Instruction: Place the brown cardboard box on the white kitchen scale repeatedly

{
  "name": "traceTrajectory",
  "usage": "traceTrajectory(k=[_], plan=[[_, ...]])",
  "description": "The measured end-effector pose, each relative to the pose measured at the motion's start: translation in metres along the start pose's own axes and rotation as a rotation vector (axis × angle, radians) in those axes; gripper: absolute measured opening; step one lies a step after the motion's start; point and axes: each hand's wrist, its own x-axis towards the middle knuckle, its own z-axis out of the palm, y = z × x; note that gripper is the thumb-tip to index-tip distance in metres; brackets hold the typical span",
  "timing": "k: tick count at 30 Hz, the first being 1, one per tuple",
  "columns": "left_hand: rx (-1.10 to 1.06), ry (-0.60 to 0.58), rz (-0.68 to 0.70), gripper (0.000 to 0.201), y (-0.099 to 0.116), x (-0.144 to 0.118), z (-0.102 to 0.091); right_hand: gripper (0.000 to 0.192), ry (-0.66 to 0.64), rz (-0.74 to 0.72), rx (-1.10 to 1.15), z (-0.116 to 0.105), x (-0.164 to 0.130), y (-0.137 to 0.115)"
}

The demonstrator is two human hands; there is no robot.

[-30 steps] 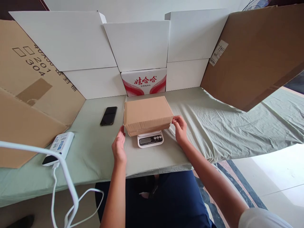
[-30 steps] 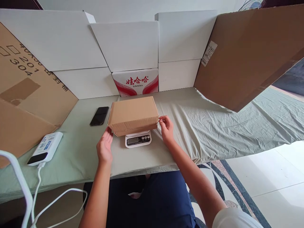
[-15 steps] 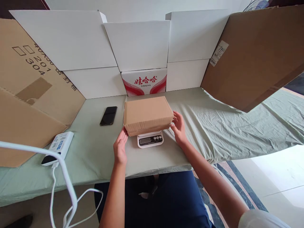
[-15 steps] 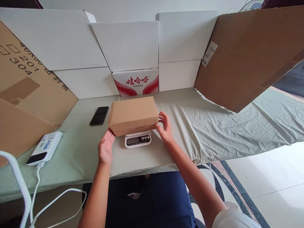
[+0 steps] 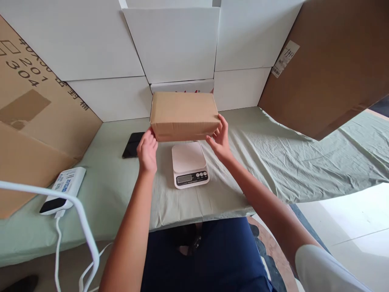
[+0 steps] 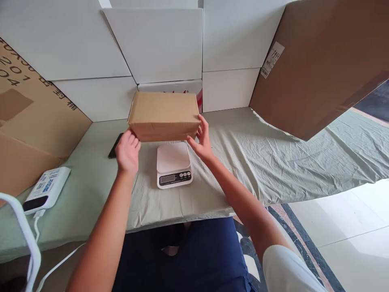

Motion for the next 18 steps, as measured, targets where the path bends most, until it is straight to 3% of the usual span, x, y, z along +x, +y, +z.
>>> traceTrajectory(k=[3, 8, 16, 18], plan=[[0.020, 0.079, -0.096, 0.083, -0.031, 0.028, 0.004, 0.101, 0.034, 0.052, -0.016, 0.007, 0.020, 0.036], [0.018, 0.104, -0.142, 0.075, -0.068, 0.030, -0.001, 0.096, 0.083, 0.115, -0.039, 0.006, 0.024, 0.074], [0.034, 0.106, -0.233, 0.067, -0.075, 0.033, -0.005, 0.092, -0.025, 0.193, -0.002, 0.006, 0.026, 0.072], [0.049, 0.129, -0.226, 0.068, -0.071, 0.036, -0.014, 0.096, 0.016, 0.188, 0.007, 0.004, 0.026, 0.075]])
